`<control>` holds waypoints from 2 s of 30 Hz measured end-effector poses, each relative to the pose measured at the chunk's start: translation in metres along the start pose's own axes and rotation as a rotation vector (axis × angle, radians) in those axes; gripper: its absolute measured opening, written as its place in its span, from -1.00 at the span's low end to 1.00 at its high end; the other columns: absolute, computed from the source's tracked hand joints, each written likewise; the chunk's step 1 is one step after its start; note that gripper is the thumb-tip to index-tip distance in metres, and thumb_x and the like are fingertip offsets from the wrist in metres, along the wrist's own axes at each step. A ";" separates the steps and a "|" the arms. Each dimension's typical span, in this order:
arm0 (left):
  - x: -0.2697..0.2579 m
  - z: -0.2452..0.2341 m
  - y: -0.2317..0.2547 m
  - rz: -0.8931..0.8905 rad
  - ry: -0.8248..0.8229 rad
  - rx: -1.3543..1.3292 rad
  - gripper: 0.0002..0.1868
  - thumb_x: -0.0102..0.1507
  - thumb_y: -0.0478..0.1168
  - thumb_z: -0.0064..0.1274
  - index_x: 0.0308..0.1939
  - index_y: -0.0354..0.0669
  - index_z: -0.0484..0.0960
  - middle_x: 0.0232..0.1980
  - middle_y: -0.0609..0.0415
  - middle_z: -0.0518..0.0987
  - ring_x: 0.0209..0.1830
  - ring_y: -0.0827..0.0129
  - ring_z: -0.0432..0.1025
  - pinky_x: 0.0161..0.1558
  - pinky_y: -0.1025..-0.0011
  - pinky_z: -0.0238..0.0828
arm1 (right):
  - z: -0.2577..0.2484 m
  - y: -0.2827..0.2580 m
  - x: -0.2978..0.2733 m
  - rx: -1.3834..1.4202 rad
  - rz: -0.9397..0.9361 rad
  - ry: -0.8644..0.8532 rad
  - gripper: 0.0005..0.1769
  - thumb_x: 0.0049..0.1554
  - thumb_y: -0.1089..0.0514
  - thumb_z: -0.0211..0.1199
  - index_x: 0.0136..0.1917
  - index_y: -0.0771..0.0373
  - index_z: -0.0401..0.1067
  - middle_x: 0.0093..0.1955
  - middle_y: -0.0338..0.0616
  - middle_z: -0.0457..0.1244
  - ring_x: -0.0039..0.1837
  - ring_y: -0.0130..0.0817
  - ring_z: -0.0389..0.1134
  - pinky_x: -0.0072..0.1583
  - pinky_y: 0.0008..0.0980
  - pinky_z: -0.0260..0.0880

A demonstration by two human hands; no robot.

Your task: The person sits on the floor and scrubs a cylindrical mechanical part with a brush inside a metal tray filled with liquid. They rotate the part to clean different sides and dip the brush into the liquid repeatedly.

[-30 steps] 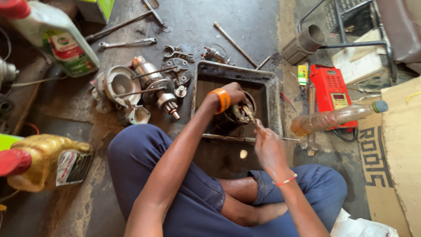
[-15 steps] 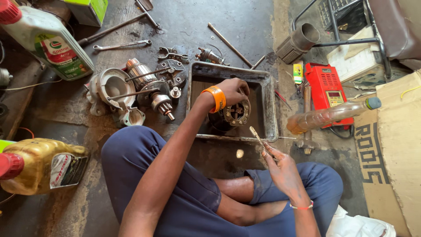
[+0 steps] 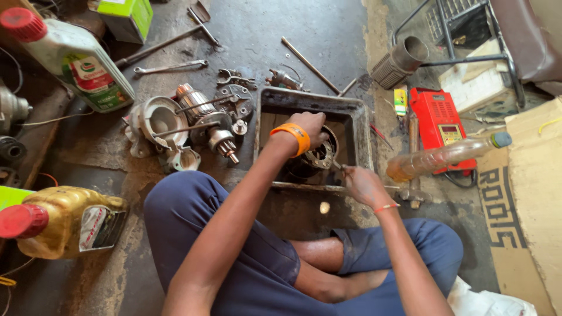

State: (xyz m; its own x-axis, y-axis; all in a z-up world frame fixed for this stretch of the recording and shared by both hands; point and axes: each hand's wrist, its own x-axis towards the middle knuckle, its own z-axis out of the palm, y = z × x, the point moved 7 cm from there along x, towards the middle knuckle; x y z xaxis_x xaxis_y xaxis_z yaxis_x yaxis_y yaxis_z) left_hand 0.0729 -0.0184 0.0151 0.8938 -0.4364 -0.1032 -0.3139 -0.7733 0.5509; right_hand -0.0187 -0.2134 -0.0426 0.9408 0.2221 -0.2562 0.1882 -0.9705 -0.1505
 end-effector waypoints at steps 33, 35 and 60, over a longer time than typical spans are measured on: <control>0.030 0.034 -0.030 0.050 -0.209 -0.338 -0.66 0.07 0.02 0.30 -0.18 -0.06 0.82 -0.21 0.02 0.74 -0.24 0.29 0.60 -0.10 0.33 0.50 | -0.099 -0.064 -0.059 0.195 -0.249 0.242 -0.80 0.20 0.16 0.12 -0.05 0.25 0.54 -0.11 0.09 0.35 -0.03 0.15 0.39 -0.01 -0.04 0.38; 0.025 0.028 -0.024 0.093 -0.198 -0.387 -0.66 0.04 0.01 0.32 -0.21 -0.08 0.83 -0.24 0.01 0.76 -0.26 0.30 0.62 -0.11 0.35 0.52 | -0.101 -0.054 -0.053 0.112 -0.171 0.147 -0.77 0.21 0.12 0.13 -0.05 0.25 0.56 -0.09 0.11 0.37 0.00 0.15 0.40 0.00 -0.02 0.38; 0.022 0.050 -0.005 0.322 -0.255 -0.227 -0.22 -0.23 -0.12 0.49 0.10 -0.04 0.68 0.06 -0.04 0.68 0.07 0.17 0.56 0.11 0.28 0.49 | -0.083 -0.087 -0.047 0.259 -0.053 -0.176 -0.63 0.24 0.04 0.02 -0.06 0.40 0.48 -0.30 0.23 0.35 -0.18 0.16 0.43 -0.06 -0.02 0.40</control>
State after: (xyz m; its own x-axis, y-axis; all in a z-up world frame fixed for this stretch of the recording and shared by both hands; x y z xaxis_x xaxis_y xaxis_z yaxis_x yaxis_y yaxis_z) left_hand 0.0781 -0.0473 -0.0314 0.6462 -0.7588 -0.0816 -0.4591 -0.4719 0.7527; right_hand -0.0563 -0.1473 0.0617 0.8643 0.3063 -0.3991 0.1362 -0.9062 -0.4004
